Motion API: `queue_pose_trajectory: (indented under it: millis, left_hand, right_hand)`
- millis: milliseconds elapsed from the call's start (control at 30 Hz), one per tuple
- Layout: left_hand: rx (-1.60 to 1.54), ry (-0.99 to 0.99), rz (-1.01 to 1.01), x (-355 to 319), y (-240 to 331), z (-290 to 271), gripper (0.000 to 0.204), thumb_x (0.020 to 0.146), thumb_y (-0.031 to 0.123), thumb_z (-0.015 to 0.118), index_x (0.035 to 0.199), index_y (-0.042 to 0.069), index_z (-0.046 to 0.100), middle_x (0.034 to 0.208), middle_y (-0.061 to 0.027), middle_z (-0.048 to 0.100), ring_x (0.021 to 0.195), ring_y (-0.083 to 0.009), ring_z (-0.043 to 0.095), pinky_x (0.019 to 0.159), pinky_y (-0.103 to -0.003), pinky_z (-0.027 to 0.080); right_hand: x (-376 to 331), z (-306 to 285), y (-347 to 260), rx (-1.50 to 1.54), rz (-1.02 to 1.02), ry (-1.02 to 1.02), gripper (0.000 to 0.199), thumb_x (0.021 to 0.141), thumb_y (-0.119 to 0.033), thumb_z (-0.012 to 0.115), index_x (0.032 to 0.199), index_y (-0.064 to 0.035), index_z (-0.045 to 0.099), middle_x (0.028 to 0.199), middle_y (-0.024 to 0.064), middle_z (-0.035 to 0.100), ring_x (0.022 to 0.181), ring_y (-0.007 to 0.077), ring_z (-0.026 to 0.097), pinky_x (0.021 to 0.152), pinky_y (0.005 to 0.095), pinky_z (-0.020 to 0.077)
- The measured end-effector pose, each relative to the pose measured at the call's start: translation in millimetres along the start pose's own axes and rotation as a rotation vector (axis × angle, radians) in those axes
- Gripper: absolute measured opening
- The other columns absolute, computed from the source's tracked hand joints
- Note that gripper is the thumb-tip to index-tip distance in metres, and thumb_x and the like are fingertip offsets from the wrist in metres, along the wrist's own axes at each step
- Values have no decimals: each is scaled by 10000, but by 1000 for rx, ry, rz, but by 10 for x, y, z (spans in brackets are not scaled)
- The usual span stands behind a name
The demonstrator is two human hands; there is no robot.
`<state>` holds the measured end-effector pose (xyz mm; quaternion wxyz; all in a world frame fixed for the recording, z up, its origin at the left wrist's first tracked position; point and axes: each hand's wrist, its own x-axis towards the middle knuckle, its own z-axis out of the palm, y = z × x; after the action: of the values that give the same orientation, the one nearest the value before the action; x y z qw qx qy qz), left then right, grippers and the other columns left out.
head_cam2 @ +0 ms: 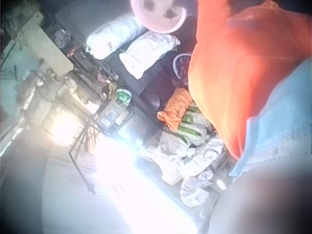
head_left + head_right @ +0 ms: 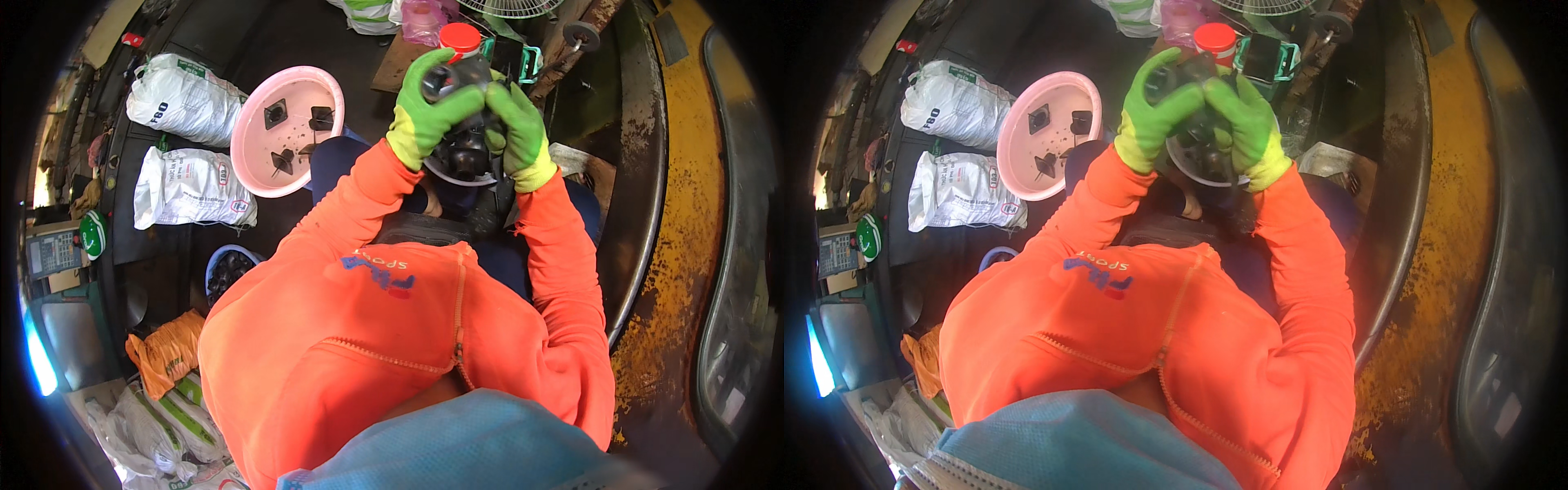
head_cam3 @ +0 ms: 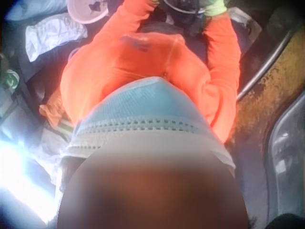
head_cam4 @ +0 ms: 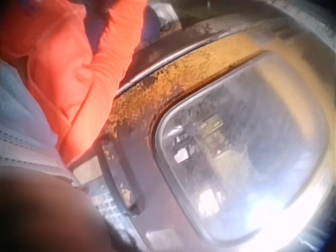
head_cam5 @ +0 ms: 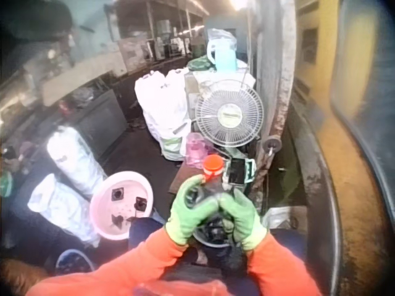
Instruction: The person assembles small black plastic components by hand, inserting smaller pieces into larger housings and placing finished units into a white bucket. The person repeatedly picks up parts from a pink basin and a blue basket, aligns them, and snaps them together.
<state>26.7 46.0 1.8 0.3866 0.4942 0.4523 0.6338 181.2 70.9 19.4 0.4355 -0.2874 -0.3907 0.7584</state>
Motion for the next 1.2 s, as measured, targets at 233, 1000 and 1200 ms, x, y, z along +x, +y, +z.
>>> queue_pose_trajectory:
  millis: [233,1000,1200]
  left_hand:
    - [-958,-256,-136,33,-52,-203,608,951,306,539,1440,21,316,1389,-180,460,1242,-324,498,1084,-462,373]
    - [-1133,-350,-601,84,32,-467,612,836,240,542,1361,-29,379,1169,-266,587,1000,-406,625,847,-559,528]
    - [-853,-284,-479,119,143,-495,701,761,167,564,1390,-47,340,1170,-269,582,1009,-374,624,907,-498,514]
  right_hand:
    - [44,-144,44,385,138,-228,289,927,-180,577,1189,-56,580,833,17,634,578,72,533,452,185,365]
    - [129,-222,101,-1160,-706,-192,221,901,-153,573,1095,-78,650,1003,106,679,920,297,643,787,353,516]
    - [116,-201,144,-1080,-675,-231,254,892,-141,588,1115,-25,630,982,133,674,904,299,645,783,346,514]
